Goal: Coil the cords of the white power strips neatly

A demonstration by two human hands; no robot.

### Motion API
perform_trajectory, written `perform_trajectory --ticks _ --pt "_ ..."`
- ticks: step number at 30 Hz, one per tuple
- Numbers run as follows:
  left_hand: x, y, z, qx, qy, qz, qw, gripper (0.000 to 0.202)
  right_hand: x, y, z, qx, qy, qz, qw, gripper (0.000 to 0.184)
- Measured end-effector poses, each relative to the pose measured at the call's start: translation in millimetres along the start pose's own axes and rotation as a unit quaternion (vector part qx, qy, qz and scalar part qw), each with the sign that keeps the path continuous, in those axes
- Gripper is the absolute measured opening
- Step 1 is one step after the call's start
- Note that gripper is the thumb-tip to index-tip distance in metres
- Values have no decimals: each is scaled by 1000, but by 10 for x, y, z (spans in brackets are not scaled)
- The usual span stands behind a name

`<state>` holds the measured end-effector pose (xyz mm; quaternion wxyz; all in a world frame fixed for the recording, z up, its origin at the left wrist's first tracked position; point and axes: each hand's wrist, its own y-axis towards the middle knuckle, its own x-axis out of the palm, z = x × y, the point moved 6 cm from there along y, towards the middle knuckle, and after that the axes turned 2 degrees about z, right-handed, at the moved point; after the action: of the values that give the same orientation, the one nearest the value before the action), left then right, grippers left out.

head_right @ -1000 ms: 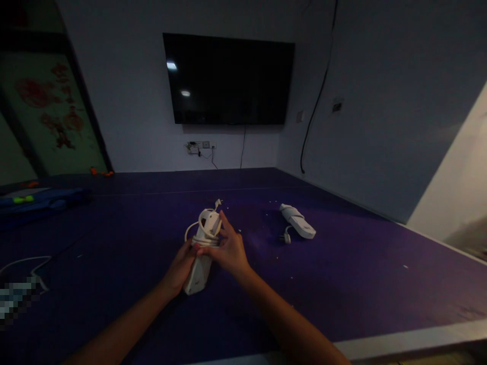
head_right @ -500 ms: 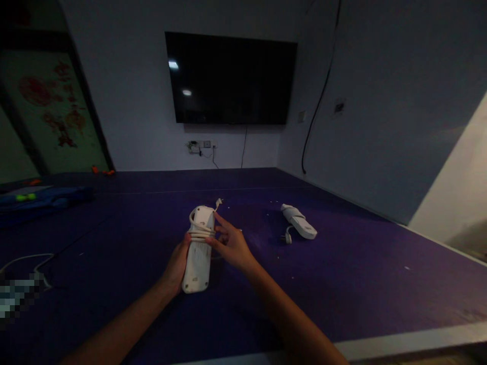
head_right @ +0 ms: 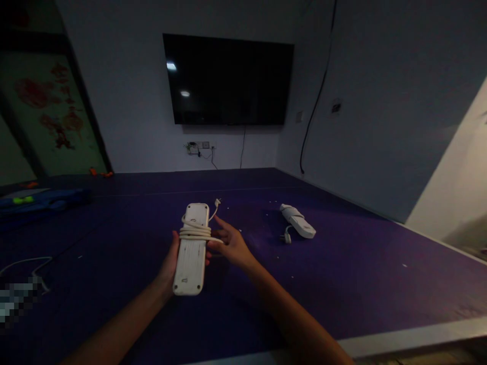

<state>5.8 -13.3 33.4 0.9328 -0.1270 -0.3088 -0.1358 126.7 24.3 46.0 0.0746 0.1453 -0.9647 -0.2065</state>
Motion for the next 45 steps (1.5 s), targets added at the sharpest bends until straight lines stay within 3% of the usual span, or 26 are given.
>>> perform_trajectory --ticks 4,9,16,25,29,34,41,45 --pt "-5 1 -14 -20 9 -36 999 76 24 2 -26 -14 47 -42 998 77" --pt "-47 60 -94 -56 -9 -78 995 74 8 29 -54 -31 67 -49 996 65" --pt "-74 132 -215 -76 -76 -152 983 67 172 -9 -155 -29 88 -111 989 62" --pt "-148 213 -272 -104 -28 -54 993 68 148 -24 -136 -4 94 -99 991 54" --pt "-230 263 -190 -16 20 16 1000 61 156 -23 -155 -21 97 -80 992 52" --pt "-356 210 -5 95 75 131 984 54 171 -44 -161 -37 95 -50 994 49" --pt "-278 113 44 126 154 141 970 61 176 -73 -123 -30 51 -39 998 55" --pt "-196 74 123 183 237 109 948 59 178 -79 -131 -42 31 -36 998 54"
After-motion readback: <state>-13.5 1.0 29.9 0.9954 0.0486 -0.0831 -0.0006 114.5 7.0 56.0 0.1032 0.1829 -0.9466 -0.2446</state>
